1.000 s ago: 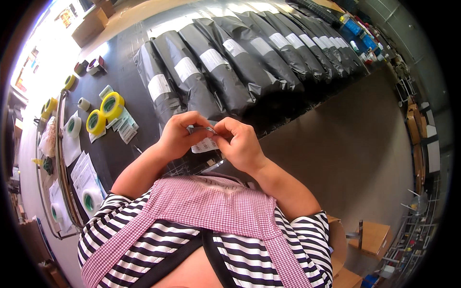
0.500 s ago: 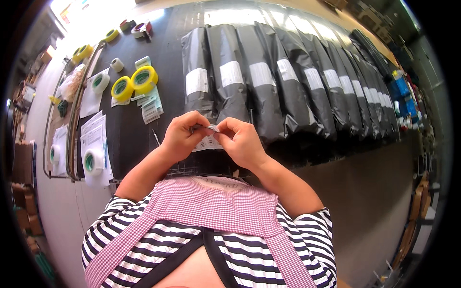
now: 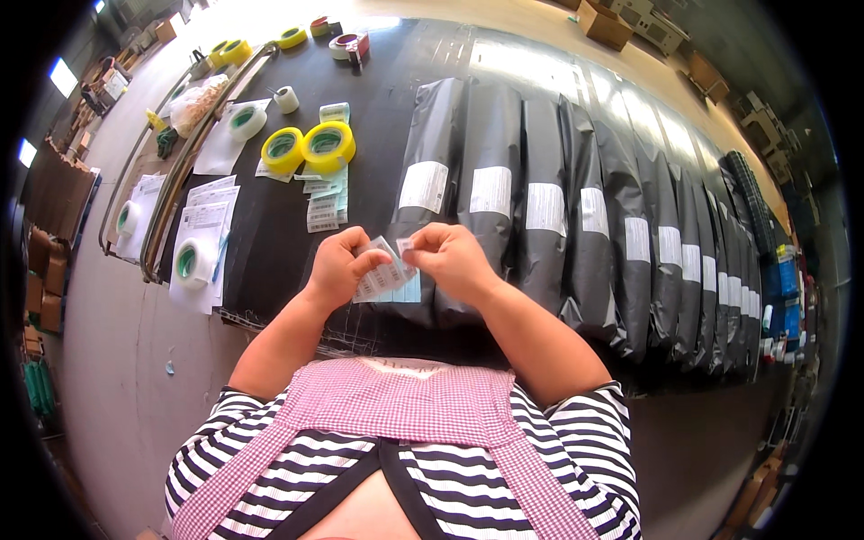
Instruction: The person places foam inserts into gray plastic sleeves by hand, folds the ends, and applies shipping labels to the finished packages one by one.
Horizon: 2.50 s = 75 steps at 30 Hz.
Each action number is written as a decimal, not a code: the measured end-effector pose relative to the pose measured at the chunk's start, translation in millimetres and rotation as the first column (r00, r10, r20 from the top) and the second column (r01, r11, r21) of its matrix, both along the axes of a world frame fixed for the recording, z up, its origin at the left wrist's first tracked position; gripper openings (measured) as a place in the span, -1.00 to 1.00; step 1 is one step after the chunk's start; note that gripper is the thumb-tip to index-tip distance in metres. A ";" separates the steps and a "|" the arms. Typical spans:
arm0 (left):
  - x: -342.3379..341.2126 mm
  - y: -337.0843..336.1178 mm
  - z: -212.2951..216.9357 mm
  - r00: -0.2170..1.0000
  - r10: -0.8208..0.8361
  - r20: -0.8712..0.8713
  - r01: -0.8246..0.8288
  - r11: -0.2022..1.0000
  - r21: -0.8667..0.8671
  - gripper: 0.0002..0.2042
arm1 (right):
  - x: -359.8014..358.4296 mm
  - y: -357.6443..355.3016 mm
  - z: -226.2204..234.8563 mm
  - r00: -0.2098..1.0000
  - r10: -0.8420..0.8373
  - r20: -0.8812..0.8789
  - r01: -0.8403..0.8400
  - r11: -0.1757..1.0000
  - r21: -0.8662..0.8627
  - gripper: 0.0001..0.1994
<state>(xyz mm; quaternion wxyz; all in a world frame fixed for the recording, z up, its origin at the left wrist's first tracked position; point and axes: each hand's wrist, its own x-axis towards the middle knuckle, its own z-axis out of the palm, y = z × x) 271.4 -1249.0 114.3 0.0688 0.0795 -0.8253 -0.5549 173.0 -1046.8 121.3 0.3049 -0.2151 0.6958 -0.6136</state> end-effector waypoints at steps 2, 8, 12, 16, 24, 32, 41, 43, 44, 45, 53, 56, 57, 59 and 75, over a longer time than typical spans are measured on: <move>-10.8 -19.0 -13.4 0.996 0.081 0.028 -0.084 0.986 0.147 -0.59 | -35.3 -7.5 -0.3 0.997 -0.045 0.056 0.050 0.996 -0.080 -0.91; -76.2 -14.7 -20.6 0.899 -0.437 -0.015 0.418 0.869 -0.264 -0.74 | -161.8 -47.2 -21.3 0.963 -0.258 0.072 0.263 0.962 -0.075 -0.85; -92.7 12.9 -60.3 0.819 -0.569 0.074 0.518 0.678 -0.521 -0.67 | -198.3 -70.8 -56.3 0.960 -0.278 -0.036 0.279 0.960 0.012 -0.82; -89.8 17.3 -73.5 0.838 -0.545 -0.006 0.452 0.700 -0.553 -0.65 | -207.7 -78.1 -72.1 0.963 -0.265 -0.046 0.269 0.958 0.105 -0.81; -92.9 15.9 -71.6 0.826 -0.564 0.007 0.483 0.701 -0.525 -0.68 | -207.1 -77.0 -84.7 0.932 -0.247 -0.267 0.291 0.947 0.139 -0.82; -91.4 14.8 -80.3 0.842 -0.536 -0.056 0.443 0.748 -0.494 -0.70 | -191.2 -79.0 -82.0 0.822 -0.159 -0.546 0.311 0.929 0.198 -0.71; -94.1 20.6 -75.2 0.836 -0.549 -0.031 0.460 0.729 -0.508 -0.71 | -237.6 -94.0 -77.0 0.689 -0.343 -0.639 0.637 0.707 0.307 -0.42; -97.2 26.7 -72.8 0.828 -0.559 -0.043 0.490 0.759 -0.429 -0.73 | -250.0 -76.0 -95.1 0.648 -0.429 -0.630 0.687 0.685 0.241 -0.52; -104.6 30.6 -70.4 0.820 -0.570 -0.054 0.519 0.780 -0.350 -0.74 | -258.9 -57.6 -105.9 0.634 -0.545 -0.550 0.695 0.713 0.094 -0.61; -101.8 16.6 -68.8 0.847 -0.529 -0.046 0.502 0.826 -0.256 -0.77 | -237.8 -68.1 -96.3 0.745 -0.562 -0.360 0.606 0.796 0.012 -0.63; -92.1 -6.9 -43.7 0.958 -0.207 -0.200 0.267 0.898 0.350 -0.82 | -41.1 -2.7 -14.6 0.990 -0.140 -0.003 0.140 0.989 -0.049 -0.68; -89.0 3.5 -25.9 0.949 -0.274 -0.154 0.305 0.923 0.233 -0.84 | -27.8 7.5 -3.7 0.982 -0.190 -0.011 0.188 0.978 -0.089 -0.67; -86.1 5.5 -16.9 0.961 -0.265 -0.079 0.276 0.915 0.295 -0.85 | -26.1 11.9 -2.2 0.983 -0.184 -0.023 0.181 0.980 -0.079 -0.68; -84.9 7.1 -14.7 0.957 -0.289 -0.025 0.271 0.861 0.429 -0.79 | -21.2 18.0 3.7 0.974 -0.211 -0.082 0.207 0.976 -0.062 -0.71; -131.1 46.6 -28.1 0.997 -0.066 -0.047 0.053 0.969 -0.242 -0.54 | -119.8 60.6 -21.9 0.918 -0.395 -0.039 0.389 0.915 -0.111 -0.88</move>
